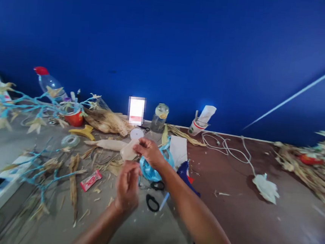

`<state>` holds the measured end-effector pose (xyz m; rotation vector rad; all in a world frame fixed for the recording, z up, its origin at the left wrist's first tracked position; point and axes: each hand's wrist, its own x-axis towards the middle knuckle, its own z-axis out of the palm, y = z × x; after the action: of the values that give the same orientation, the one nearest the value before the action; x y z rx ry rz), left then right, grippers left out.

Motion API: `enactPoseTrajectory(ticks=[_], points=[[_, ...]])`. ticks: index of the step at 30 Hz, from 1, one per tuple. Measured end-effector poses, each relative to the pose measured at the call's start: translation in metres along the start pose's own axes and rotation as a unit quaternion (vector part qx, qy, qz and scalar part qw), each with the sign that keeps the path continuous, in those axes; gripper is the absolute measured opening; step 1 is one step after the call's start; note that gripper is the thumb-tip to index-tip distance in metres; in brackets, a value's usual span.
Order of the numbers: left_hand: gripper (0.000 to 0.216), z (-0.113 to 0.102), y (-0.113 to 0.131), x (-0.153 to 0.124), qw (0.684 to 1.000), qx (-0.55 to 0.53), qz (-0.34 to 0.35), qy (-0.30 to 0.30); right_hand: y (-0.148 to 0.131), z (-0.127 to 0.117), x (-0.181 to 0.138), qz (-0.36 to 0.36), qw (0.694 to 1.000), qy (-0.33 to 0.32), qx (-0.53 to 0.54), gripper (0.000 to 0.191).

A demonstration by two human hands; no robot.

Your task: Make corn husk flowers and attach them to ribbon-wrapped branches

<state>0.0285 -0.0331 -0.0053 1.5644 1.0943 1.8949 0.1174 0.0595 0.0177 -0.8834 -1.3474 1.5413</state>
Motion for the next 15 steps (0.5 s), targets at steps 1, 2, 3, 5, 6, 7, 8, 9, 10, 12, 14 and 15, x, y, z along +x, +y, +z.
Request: enactPoseTrajectory(ticks=[1, 2, 3, 5, 6, 7, 8, 9, 10, 12, 14, 15], points=[[0.007, 0.001, -0.004, 0.002, 0.997, 0.002, -0.041, 0.058, -0.002, -0.008, -0.008, 0.002, 1.000, 0.029, 0.010, 0.029], [0.012, 0.002, -0.008, 0.005, 0.993, 0.005, -0.073, 0.097, -0.003, -0.015, -0.017, 0.005, 0.998, 0.054, 0.017, 0.029], [0.021, 0.004, -0.011, 0.008, 0.989, -0.004, -0.109, 0.105, -0.003, -0.019, -0.025, 0.009, 0.997, 0.077, 0.022, 0.029], [0.036, 0.008, -0.017, 0.012, 0.978, -0.047, -0.184, 0.091, 0.000, -0.024, -0.040, 0.019, 0.992, 0.123, 0.032, 0.028], [0.039, 0.009, -0.018, 0.013, 0.970, -0.074, -0.225, 0.053, 0.003, -0.024, -0.046, 0.023, 0.989, 0.145, 0.034, 0.028], [0.039, 0.011, -0.018, 0.014, 0.962, -0.088, -0.256, 0.022, 0.006, -0.022, -0.051, 0.025, 0.986, 0.161, 0.032, 0.026], [0.037, 0.013, -0.017, 0.014, 0.955, -0.092, -0.282, -0.010, 0.008, -0.020, -0.056, 0.025, 0.984, 0.172, 0.027, 0.024], [0.033, 0.014, -0.016, 0.013, 0.948, -0.087, -0.302, -0.040, 0.011, -0.018, -0.060, 0.024, 0.984, 0.176, 0.017, 0.021], [0.029, 0.015, -0.015, 0.013, 0.945, -0.073, -0.314, -0.057, 0.013, -0.016, -0.063, 0.021, 0.984, 0.177, 0.002, 0.019], [0.023, 0.014, -0.015, 0.012, 0.943, -0.039, -0.321, -0.072, 0.016, -0.014, -0.068, 0.009, 0.983, 0.181, -0.033, 0.017], [0.022, 0.012, -0.017, 0.011, 0.945, -0.015, -0.318, -0.076, 0.018, -0.016, -0.071, 0.002, 0.980, 0.193, -0.052, 0.018], [0.023, 0.011, -0.018, 0.010, 0.943, -0.009, -0.322, -0.081, 0.018, -0.018, -0.072, 0.006, 0.979, 0.195, -0.052, 0.019]])
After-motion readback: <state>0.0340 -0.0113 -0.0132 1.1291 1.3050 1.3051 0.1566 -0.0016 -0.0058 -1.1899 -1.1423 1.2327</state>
